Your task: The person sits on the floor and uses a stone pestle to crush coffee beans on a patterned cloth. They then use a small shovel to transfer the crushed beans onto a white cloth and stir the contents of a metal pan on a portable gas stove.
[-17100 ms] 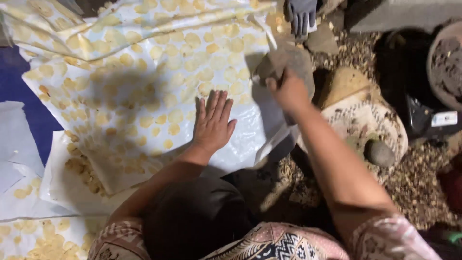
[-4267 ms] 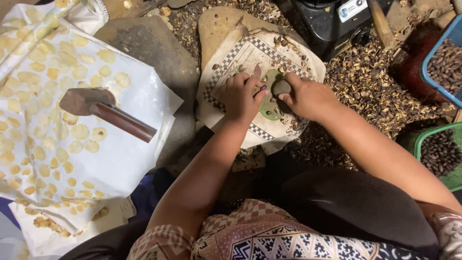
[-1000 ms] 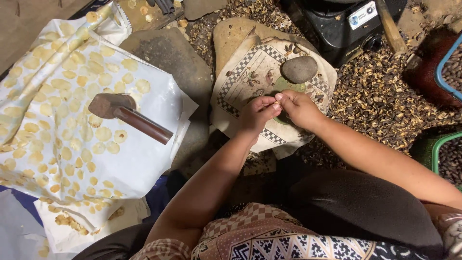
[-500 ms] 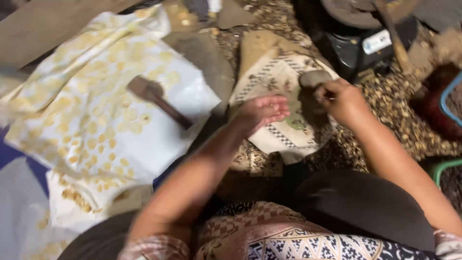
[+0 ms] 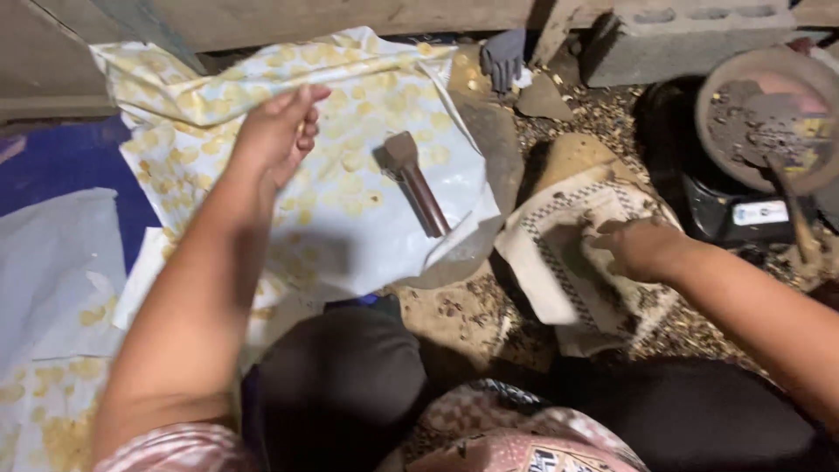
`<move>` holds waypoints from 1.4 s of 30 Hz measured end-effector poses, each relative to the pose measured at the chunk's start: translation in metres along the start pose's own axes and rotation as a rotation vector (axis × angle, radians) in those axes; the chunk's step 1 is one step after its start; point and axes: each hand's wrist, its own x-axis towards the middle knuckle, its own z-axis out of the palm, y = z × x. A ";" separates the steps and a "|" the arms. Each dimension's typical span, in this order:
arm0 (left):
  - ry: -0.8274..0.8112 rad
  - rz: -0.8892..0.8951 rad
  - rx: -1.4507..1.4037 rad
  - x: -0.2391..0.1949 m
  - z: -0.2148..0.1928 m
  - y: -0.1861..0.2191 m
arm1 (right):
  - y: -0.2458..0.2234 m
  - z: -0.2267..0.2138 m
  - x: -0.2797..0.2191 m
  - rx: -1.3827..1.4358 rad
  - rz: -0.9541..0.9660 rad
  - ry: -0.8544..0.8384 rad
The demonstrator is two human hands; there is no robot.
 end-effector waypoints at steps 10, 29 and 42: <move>0.045 -0.004 -0.041 0.112 -0.017 -0.199 | -0.245 -0.098 0.160 1.227 -0.212 0.500; -0.150 0.615 1.059 0.196 0.139 -0.252 | -0.159 -0.128 0.075 1.149 0.322 0.979; -0.135 1.083 1.177 0.125 0.035 -0.183 | -0.163 -0.059 0.231 0.878 0.313 0.751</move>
